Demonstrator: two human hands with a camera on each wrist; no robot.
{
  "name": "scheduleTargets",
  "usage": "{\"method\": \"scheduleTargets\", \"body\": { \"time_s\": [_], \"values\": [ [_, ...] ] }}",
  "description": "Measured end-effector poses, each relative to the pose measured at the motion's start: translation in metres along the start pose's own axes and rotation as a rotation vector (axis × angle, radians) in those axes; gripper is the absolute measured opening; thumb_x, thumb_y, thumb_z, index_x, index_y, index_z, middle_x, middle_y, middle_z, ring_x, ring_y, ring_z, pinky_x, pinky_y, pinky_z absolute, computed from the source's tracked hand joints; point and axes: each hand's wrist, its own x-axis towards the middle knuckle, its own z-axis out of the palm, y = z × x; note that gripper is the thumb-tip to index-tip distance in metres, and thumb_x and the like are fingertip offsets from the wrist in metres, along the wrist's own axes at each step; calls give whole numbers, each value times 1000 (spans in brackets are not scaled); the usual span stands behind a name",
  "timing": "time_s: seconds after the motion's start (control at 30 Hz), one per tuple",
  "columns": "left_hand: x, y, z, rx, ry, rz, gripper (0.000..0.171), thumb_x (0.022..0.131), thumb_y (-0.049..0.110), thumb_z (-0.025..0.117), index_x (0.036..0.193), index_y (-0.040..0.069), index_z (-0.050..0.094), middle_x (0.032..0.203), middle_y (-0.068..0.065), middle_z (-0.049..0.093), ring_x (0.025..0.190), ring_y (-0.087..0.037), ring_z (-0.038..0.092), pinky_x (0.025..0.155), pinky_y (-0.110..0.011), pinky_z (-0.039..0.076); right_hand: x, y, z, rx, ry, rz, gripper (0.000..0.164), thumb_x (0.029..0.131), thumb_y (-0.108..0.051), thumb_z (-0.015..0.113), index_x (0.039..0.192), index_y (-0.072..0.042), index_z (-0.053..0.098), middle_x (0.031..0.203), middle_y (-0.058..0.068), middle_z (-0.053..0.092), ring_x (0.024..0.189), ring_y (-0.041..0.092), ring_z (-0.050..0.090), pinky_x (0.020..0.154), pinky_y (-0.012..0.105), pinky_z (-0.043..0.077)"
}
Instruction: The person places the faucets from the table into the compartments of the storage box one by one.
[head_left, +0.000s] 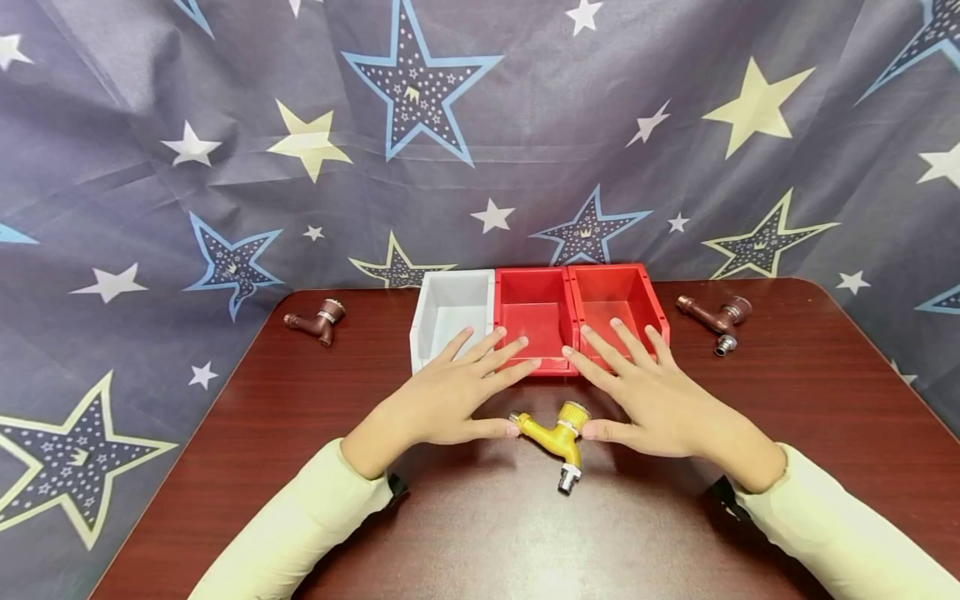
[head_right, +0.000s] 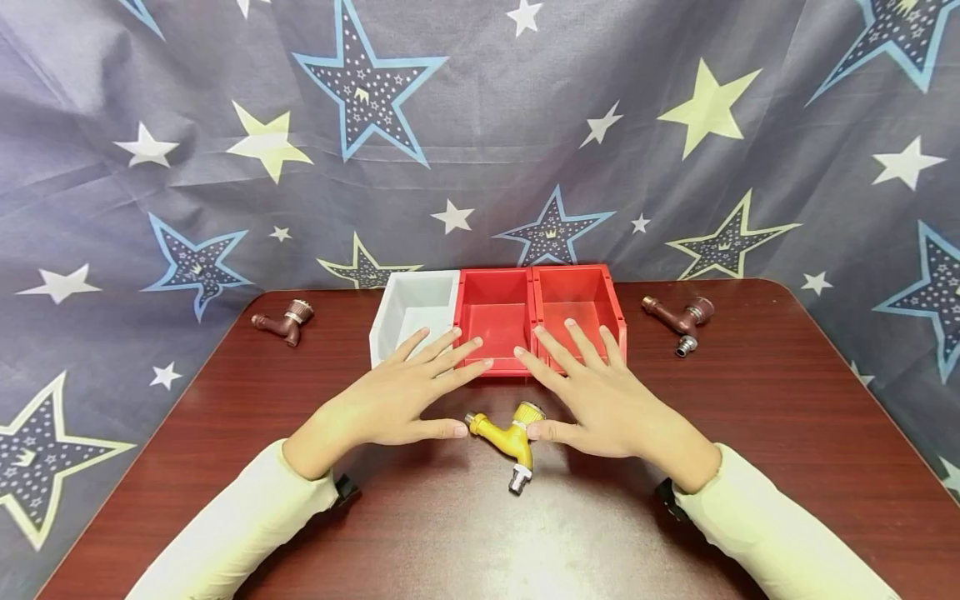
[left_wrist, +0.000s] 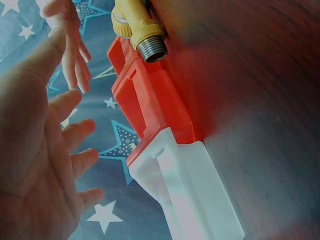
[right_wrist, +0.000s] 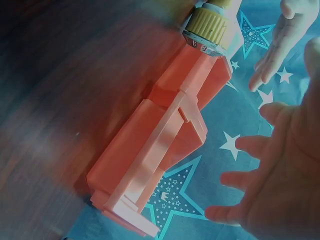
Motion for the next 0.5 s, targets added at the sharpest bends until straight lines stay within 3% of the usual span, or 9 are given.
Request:
{"method": "scheduleTargets", "body": {
  "time_s": [0.27,0.5],
  "values": [
    [2,-2,-2,-8,3,-20,78,97,70,48,162,31,31,168,-1,28,155,-30,19,123,-59,11,1,3,1,-27,53,-30,90,92,-66,62,164,-30,24,168,11,23,153,46,9,112,76,12],
    [4,-10,-2,67,71,-66,71,99,66,50,158,27,41,158,-5,45,144,-30,39,116,-54,29,5,6,3,-52,123,-66,85,92,-63,65,162,-28,33,162,12,36,149,42,25,110,72,24]
  ]
}}
